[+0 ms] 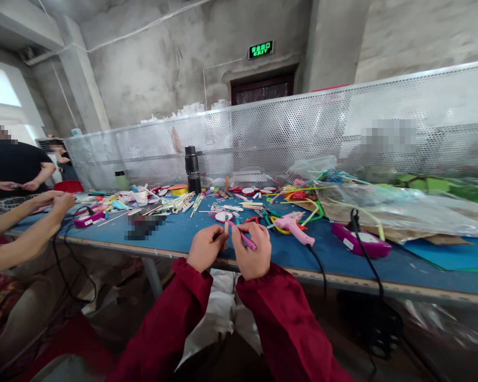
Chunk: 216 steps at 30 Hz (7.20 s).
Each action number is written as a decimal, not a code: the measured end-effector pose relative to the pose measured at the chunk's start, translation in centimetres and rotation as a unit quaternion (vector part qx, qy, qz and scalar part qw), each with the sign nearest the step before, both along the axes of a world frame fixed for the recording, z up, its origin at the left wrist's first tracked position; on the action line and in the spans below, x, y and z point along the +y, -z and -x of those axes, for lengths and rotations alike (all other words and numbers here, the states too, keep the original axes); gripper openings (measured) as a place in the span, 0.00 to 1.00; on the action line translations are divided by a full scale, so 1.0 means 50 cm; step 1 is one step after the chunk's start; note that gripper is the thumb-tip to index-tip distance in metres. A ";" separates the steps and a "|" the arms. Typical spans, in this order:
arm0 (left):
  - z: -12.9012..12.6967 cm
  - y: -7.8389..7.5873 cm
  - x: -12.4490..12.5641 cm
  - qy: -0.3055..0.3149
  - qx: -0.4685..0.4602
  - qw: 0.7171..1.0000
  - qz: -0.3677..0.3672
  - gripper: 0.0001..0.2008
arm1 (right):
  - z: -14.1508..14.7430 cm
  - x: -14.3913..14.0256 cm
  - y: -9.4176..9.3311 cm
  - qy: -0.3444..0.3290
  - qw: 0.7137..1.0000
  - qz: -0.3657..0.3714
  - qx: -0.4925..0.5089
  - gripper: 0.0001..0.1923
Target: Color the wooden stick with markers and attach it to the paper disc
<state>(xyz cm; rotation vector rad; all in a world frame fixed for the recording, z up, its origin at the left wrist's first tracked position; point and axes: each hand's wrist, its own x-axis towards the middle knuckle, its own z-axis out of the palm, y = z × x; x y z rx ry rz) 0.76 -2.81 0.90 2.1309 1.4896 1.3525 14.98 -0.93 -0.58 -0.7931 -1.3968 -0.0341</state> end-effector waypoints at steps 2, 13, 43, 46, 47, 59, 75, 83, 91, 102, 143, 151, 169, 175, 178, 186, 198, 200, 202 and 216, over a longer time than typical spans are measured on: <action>0.000 0.000 0.001 -0.005 0.003 1.000 0.003 0.16 | 0.000 0.001 0.001 0.006 1.000 0.002 0.007 0.10; 0.001 0.002 0.002 0.011 -0.021 1.000 -0.007 0.15 | -0.001 0.005 0.010 -0.002 1.000 0.010 0.022 0.10; 0.001 0.004 0.003 0.012 -0.032 0.999 -0.008 0.15 | -0.002 0.001 0.003 -0.004 0.998 -0.052 -0.027 0.09; 0.000 0.003 0.003 0.006 -0.034 0.999 -0.006 0.15 | -0.003 0.003 0.006 0.010 0.998 -0.053 -0.025 0.09; 0.000 0.003 0.003 0.005 -0.035 0.999 -0.005 0.15 | -0.004 0.004 0.006 0.014 0.998 -0.053 -0.022 0.09; 0.001 0.006 0.002 0.021 -0.043 0.999 -0.015 0.16 | -0.002 0.000 0.002 -0.001 0.998 -0.053 -0.020 0.09; 0.001 0.004 0.004 0.011 -0.028 1.000 -0.001 0.15 | -0.003 -0.002 0.004 0.012 1.000 -0.022 -0.007 0.10; 0.001 0.002 0.001 0.007 -0.021 1.000 0.003 0.15 | -0.001 -0.001 0.005 0.015 1.000 -0.016 0.009 0.10; 0.000 0.004 0.004 0.017 -0.026 1.000 -0.006 0.15 | -0.002 0.000 0.003 0.008 1.000 -0.025 0.005 0.09; 0.001 0.002 0.002 0.012 -0.026 1.000 0.002 0.14 | -0.004 0.000 0.006 0.012 1.000 -0.020 -0.006 0.09; 0.001 0.002 0.002 0.015 -0.023 1.000 -0.006 0.15 | -0.002 -0.001 0.003 0.006 1.000 -0.014 0.006 0.10; 0.002 0.003 0.002 0.014 -0.021 1.000 -0.004 0.15 | -0.002 -0.002 0.003 0.000 1.000 -0.018 0.006 0.10; 0.002 0.004 0.004 0.018 -0.024 1.000 -0.006 0.16 | -0.001 0.000 0.001 -0.002 0.999 -0.036 -0.007 0.09; 0.002 0.005 0.005 0.019 -0.025 0.999 -0.008 0.15 | -0.002 -0.003 -0.001 -0.008 0.999 -0.030 -0.010 0.10; 0.003 0.005 0.006 0.021 -0.024 0.999 -0.008 0.16 | -0.002 -0.002 0.000 -0.012 1.000 -0.009 -0.004 0.10; 0.004 0.008 0.006 0.037 -0.035 0.999 -0.005 0.15 | -0.002 0.003 0.009 -0.021 0.999 0.034 0.019 0.10; 0.002 0.012 0.013 0.073 -0.079 0.993 0.047 0.11 | -0.003 0.000 0.009 -0.024 0.999 0.031 0.030 0.10; 0.002 0.014 0.014 0.065 -0.080 0.993 0.049 0.11 | -0.004 -0.001 0.010 -0.031 0.999 0.028 0.031 0.10; 0.001 0.016 0.016 0.059 -0.080 0.994 0.046 0.11 | -0.004 -0.002 0.010 -0.034 0.999 0.024 0.024 0.10; -0.001 0.013 0.010 0.061 -0.098 0.992 0.042 0.09 | -0.004 0.002 0.012 -0.014 1.000 0.016 0.014 0.10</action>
